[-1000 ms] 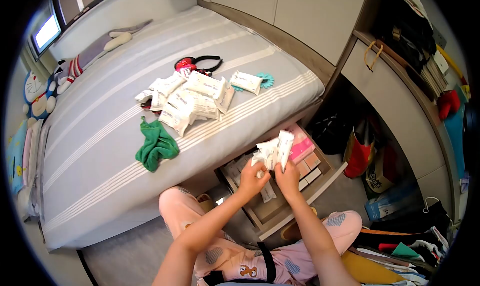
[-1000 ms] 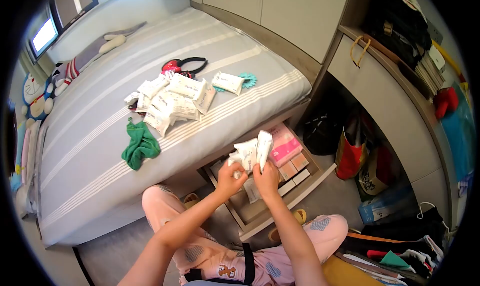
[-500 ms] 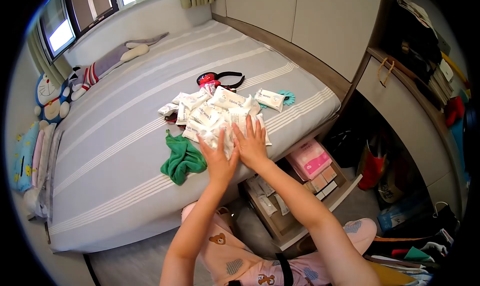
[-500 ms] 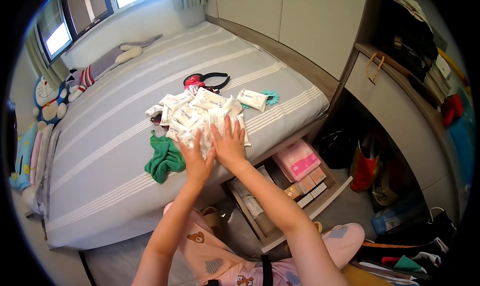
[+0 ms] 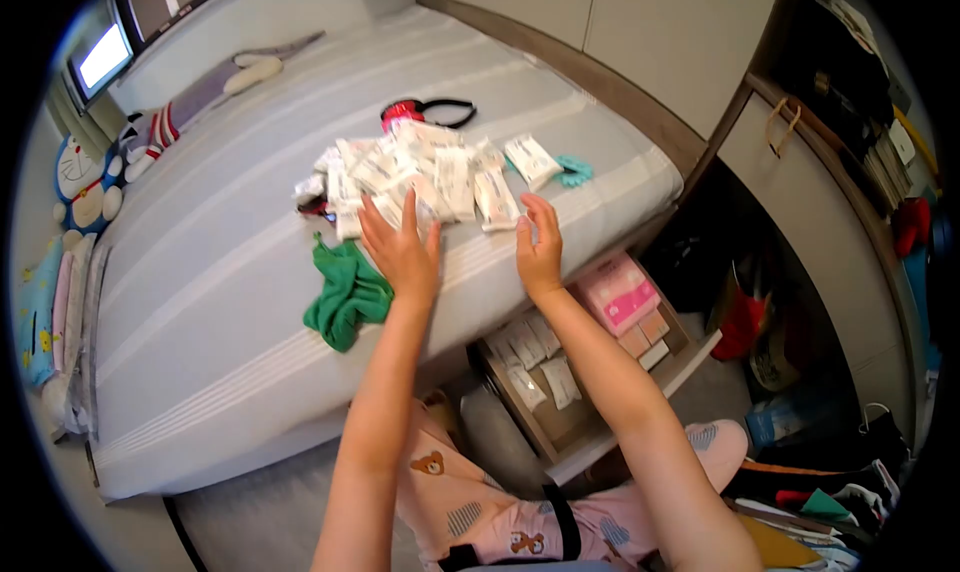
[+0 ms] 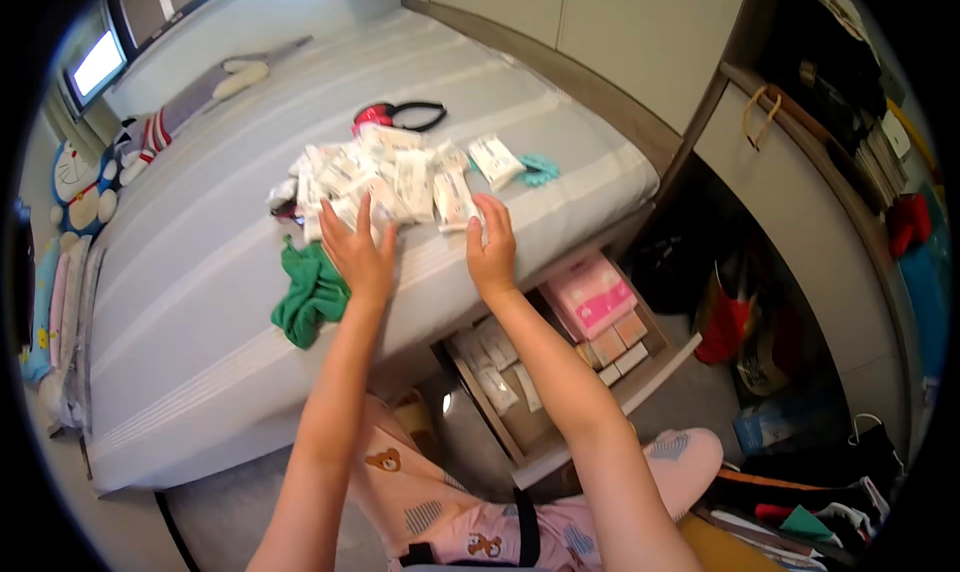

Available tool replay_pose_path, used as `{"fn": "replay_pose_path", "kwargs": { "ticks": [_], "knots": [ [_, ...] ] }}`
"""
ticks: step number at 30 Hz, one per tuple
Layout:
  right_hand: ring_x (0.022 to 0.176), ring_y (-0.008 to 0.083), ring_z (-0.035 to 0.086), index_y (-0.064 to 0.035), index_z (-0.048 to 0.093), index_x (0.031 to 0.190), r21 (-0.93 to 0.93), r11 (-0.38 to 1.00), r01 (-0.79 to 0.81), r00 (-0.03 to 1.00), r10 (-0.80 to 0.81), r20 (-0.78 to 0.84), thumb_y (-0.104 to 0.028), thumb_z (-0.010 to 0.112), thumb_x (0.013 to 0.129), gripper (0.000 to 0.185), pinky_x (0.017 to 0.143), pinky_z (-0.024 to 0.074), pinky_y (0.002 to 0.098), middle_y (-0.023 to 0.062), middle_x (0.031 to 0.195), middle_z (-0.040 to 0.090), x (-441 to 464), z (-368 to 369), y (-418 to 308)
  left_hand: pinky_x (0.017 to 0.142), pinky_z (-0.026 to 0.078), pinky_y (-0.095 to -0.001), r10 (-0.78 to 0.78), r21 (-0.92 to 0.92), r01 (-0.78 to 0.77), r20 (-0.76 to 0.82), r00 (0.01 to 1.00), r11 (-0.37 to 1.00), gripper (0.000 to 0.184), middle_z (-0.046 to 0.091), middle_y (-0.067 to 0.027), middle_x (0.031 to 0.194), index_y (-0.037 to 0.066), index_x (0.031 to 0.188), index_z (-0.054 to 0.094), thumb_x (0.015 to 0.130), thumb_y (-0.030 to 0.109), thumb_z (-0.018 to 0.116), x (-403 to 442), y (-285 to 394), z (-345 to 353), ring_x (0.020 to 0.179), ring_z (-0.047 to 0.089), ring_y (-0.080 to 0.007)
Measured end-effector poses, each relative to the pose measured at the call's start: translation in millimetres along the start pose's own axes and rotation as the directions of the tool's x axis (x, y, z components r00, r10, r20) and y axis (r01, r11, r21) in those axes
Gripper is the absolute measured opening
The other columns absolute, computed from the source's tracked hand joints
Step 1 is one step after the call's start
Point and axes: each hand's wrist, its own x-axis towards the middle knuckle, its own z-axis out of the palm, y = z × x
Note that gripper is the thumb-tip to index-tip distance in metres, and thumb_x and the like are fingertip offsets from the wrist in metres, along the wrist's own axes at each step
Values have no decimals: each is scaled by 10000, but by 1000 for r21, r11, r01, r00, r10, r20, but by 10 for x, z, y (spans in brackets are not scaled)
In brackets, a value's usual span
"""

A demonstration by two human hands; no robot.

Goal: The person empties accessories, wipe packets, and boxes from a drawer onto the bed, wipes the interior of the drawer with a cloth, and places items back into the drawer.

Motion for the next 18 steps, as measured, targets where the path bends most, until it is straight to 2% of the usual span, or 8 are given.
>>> {"fn": "replay_pose_path", "kwargs": {
  "ticks": [3,6,10,13,14,15,16,18],
  "knots": [
    [915,265,539,12,544,1029,32,991,-130,991,131,-40,-42,467,840,211,829,435,331,144,1014,542,-410,-424,-29,994,246,-509,125,-11,-125,45,991,992,502,268,-206,1385,185,1214,528,741,269,675,-60,99,-104,1263,227,-428],
    [838,237,548,9,548,972,-39,973,-225,971,221,-93,-17,464,836,162,751,450,310,123,922,545,-925,-811,153,961,297,-479,234,-61,-239,-91,968,969,328,426,-187,1258,113,1039,615,713,119,643,-88,226,-177,1195,339,-392],
    [766,223,564,-2,561,962,-170,864,-475,872,488,45,-7,476,810,174,686,463,290,113,874,561,-1682,-1201,727,724,425,-399,426,-507,-371,-8,905,778,123,555,-110,843,56,700,568,595,-8,557,-383,485,-277,818,531,-296],
    [794,264,594,-17,572,981,-309,776,-550,771,614,171,-51,515,773,218,702,479,324,134,896,589,-1983,-1282,995,524,442,-351,514,-798,-171,192,836,578,107,542,-98,665,40,630,524,597,-60,504,-1049,846,-269,612,547,-282],
    [806,274,597,-21,573,982,-344,762,-548,747,631,207,-70,527,767,225,714,481,341,139,912,593,-2100,-1268,1143,570,453,-337,470,-806,69,410,782,587,146,550,-115,709,29,658,548,606,-90,483,-1326,987,-276,658,556,-281],
    [818,284,600,-25,573,983,-380,749,-543,722,648,243,-89,538,761,234,725,483,357,144,927,598,-2187,-1251,1272,616,464,-323,427,-752,305,604,673,585,191,558,-133,752,19,686,571,615,-120,461,-1606,1111,-265,703,566,-280],
    [926,303,578,-40,555,1066,-437,694,-572,623,715,318,-137,562,742,338,807,461,388,174,1059,569,-2217,-1220,1374,640,469,-329,380,-699,421,687,620,578,213,561,-146,813,27,772,587,645,-100,471,-1909,1175,-172,729,571,-275],
    [1030,308,524,-58,511,1149,-500,708,-499,610,696,378,-147,565,741,422,870,431,390,174,1172,507,-2254,-1096,1461,690,472,-343,188,-469,600,862,470,648,262,557,-177,924,27,927,581,687,-43,505,-2374,1167,129,793,580,-276]
  ]
}}
